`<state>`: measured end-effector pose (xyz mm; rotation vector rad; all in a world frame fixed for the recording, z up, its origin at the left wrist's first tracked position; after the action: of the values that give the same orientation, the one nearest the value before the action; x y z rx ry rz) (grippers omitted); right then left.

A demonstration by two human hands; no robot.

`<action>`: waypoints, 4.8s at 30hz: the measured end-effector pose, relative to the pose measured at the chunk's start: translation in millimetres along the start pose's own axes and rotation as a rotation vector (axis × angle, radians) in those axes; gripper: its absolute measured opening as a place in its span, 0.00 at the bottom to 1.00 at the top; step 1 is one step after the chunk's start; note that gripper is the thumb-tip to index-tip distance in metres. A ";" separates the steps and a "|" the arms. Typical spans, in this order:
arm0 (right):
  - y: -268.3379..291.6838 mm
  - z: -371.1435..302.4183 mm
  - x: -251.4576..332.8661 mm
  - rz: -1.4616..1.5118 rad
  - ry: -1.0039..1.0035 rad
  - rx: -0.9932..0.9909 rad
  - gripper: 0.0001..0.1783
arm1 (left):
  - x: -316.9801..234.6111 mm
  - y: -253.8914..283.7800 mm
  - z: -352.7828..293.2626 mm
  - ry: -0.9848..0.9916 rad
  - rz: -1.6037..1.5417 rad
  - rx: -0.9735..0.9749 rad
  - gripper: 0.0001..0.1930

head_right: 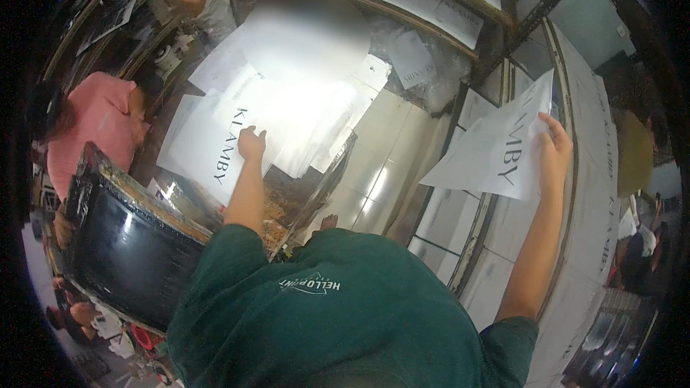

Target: The person repeatedly picks up white printed sheets from a table and places them onto a nearby metal shelf. The person handles the sheets one at a time, moving between the table and the shelf throughout the clip.

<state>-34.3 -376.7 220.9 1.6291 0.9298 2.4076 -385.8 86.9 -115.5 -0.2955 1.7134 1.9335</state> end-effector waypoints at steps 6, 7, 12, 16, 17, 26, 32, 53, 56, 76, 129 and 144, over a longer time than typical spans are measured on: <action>11.2 21.2 46.3 -0.269 0.229 0.160 0.24 | 85.6 -89.6 60.0 -0.631 0.105 -0.172 0.12; 16.3 19.0 54.8 -0.287 0.278 0.138 0.24 | 83.3 -105.9 71.3 -0.469 0.211 0.096 0.16; 89.4 -6.9 112.2 -0.328 0.033 0.158 0.16 | 44.1 -58.7 73.8 -0.556 0.363 0.183 0.28; 187.0 -68.8 144.5 -0.697 -0.192 -0.097 0.18 | -61.4 29.9 49.0 -0.397 0.309 0.137 0.18; 217.7 -89.3 145.5 -0.854 -0.266 -0.173 0.18 | -79.1 41.0 51.0 -0.433 0.294 0.118 0.17; 453.6 -285.5 19.6 -0.604 -0.453 -0.438 0.17 | -255.9 103.4 22.4 -0.953 -0.361 0.040 0.12; 471.7 -335.5 -82.1 -0.449 -0.542 -0.423 0.11 | -336.8 118.5 -34.0 -0.976 -0.652 0.286 0.14; 503.5 -346.0 -183.8 -0.694 -0.438 -0.404 0.14 | -417.7 143.5 -110.8 -0.846 -1.095 0.670 0.24; 504.4 -345.4 -182.8 -0.718 -0.526 -0.398 0.15 | -420.0 139.2 -110.8 -0.816 -1.120 0.699 0.24; 519.1 -334.8 -194.0 -1.441 -0.413 -0.300 0.08 | -433.8 134.7 -124.7 -0.846 -1.166 0.742 0.26; -26.1 -105.1 -113.4 -0.134 -0.138 -0.428 0.15 | -409.9 70.8 -219.4 -0.880 -0.973 0.803 0.28; -67.2 -118.4 -206.5 -0.049 -0.164 -0.247 0.16 | -219.3 14.3 -172.0 -0.563 -0.643 0.721 0.29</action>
<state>-65.8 -455.0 -11.6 1.6591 0.6116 2.2125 -242.0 -134.0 -23.7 -0.0081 1.5396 0.7672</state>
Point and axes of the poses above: each hand's wrist, its own z-axis towards the middle knuckle, its own y-axis out of the back of the hand, x = y × z, the point moved 4 cm from there along z, towards the middle knuckle, and after that the axes turned 5 degrees about x, right-handed, at the moved point
